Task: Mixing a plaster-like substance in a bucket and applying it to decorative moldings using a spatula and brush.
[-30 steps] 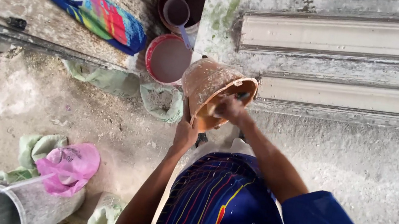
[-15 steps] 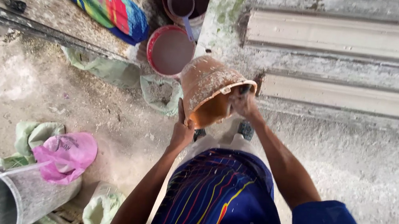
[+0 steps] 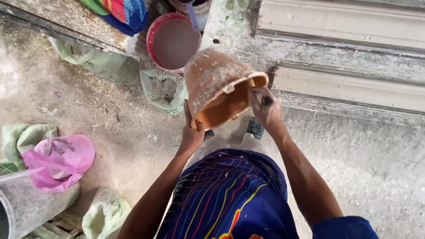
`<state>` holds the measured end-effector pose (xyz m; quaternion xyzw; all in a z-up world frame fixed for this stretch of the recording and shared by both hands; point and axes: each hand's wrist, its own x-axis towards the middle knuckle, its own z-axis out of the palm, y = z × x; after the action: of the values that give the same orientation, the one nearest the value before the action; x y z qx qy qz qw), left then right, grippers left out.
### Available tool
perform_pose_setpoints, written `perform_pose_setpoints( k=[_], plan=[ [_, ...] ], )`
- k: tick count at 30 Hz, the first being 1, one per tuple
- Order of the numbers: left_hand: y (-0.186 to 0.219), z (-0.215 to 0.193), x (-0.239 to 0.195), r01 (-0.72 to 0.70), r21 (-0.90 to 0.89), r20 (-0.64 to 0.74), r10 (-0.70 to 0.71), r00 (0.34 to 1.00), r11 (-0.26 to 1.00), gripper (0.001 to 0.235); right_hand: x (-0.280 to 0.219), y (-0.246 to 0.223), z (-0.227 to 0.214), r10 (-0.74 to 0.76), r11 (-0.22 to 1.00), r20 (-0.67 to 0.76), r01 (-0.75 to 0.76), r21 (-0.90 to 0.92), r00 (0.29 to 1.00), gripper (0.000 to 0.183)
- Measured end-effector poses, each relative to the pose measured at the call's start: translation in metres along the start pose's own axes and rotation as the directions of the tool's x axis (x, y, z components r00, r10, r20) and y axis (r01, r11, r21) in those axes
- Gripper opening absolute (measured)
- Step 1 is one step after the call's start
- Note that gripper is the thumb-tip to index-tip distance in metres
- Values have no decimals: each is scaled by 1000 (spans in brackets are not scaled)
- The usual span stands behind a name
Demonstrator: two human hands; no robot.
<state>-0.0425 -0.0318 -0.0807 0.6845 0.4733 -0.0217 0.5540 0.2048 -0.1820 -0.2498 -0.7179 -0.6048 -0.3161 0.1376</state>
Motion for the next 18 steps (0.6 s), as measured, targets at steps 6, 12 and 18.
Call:
perform_pose_setpoints(
  k=[6, 12, 18],
  plan=[
    [43, 1, 2, 32, -31, -26, -33, 999, 999, 78, 4, -38, -89, 376, 232, 406, -509, 829, 833, 6],
    [-28, -2, 42, 19, 58, -15, -18, 1000, 998, 75, 30, 17, -123, 612, 525, 276, -642, 559, 741, 20],
    [99, -47, -21, 22, 166, 128, -44, 991, 986, 106, 146, -2, -170, 31, 396, 731, -680, 617, 682, 24]
  ],
)
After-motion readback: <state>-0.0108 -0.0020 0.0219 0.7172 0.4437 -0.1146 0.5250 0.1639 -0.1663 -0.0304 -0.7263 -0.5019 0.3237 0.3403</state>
